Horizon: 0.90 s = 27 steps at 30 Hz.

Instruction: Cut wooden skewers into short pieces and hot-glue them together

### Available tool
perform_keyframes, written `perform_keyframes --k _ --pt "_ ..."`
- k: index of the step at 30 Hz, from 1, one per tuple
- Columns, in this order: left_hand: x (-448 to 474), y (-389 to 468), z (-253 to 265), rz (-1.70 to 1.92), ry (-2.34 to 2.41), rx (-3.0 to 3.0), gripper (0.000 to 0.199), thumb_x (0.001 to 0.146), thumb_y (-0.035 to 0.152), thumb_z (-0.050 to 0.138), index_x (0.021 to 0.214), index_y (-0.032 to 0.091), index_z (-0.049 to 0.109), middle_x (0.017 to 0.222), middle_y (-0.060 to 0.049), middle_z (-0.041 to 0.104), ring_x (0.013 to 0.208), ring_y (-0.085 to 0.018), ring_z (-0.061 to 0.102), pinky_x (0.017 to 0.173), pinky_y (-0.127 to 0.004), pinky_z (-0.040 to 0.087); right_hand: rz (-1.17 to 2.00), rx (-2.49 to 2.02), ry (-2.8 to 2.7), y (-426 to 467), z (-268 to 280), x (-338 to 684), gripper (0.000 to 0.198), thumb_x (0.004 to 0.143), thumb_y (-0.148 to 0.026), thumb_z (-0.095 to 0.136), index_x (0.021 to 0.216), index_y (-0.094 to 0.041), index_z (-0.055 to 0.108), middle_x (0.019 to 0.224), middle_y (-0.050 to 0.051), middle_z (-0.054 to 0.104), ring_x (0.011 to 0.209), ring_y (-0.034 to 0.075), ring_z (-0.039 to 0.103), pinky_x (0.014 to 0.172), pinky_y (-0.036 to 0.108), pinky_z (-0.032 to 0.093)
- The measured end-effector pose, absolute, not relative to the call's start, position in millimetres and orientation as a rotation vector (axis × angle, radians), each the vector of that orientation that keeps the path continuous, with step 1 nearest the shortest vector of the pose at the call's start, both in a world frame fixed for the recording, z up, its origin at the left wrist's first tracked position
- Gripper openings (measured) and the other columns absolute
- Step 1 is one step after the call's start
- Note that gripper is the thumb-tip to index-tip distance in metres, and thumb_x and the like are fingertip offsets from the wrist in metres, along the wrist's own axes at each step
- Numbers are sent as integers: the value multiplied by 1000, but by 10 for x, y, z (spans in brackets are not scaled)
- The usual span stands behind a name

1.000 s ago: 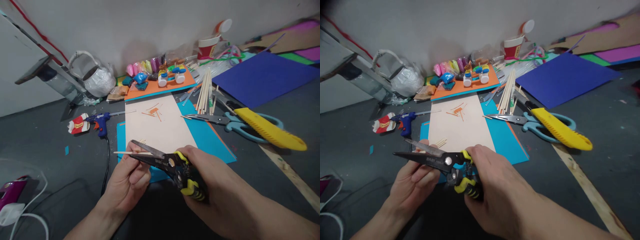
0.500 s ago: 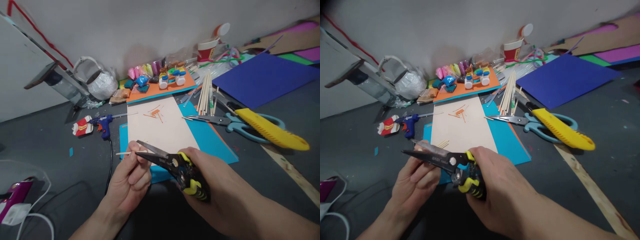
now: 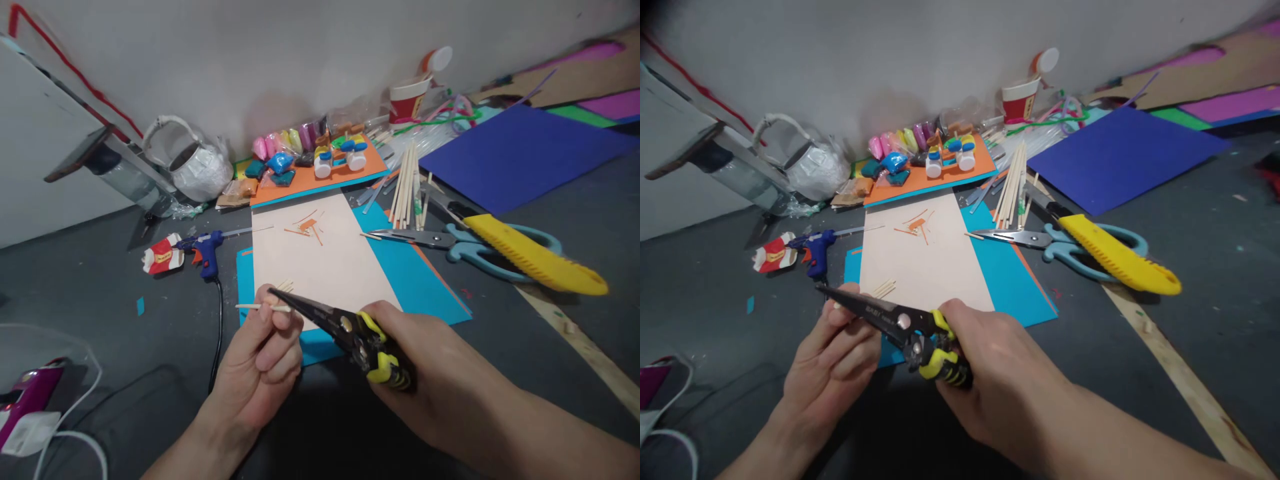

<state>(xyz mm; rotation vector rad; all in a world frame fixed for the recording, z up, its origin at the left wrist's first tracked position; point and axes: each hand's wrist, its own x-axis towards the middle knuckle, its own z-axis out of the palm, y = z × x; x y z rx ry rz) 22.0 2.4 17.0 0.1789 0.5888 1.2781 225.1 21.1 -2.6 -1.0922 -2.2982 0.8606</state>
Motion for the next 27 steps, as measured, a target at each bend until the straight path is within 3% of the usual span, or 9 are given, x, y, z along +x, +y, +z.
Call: perform_keyframes --k 6,23,27 --pt "198 34 162 1275 620 166 14 78 16 79 74 18 66 63 7 64 37 0 6 31 -8 17 880 -1032 -2293 251 21 2259 28 74 -11 56 97 -24 47 84 4 66 75 21 62 61 30 43" --pt "218 25 124 1257 649 108 12 77 15 80 75 18 68 61 6 63 36 2 16 32 -7 16 662 -1095 -2360 172 -88 2282 22 77 -14 50 94 -25 41 73 3 63 57 20 54 51 30 32" --pt "218 30 138 1273 587 104 11 76 10 79 78 14 70 63 5 65 36 3 20 32 -8 11 746 -1142 -2333 194 -91 2264 20 77 -15 50 92 -25 41 69 1 62 55 19 53 49 29 30"
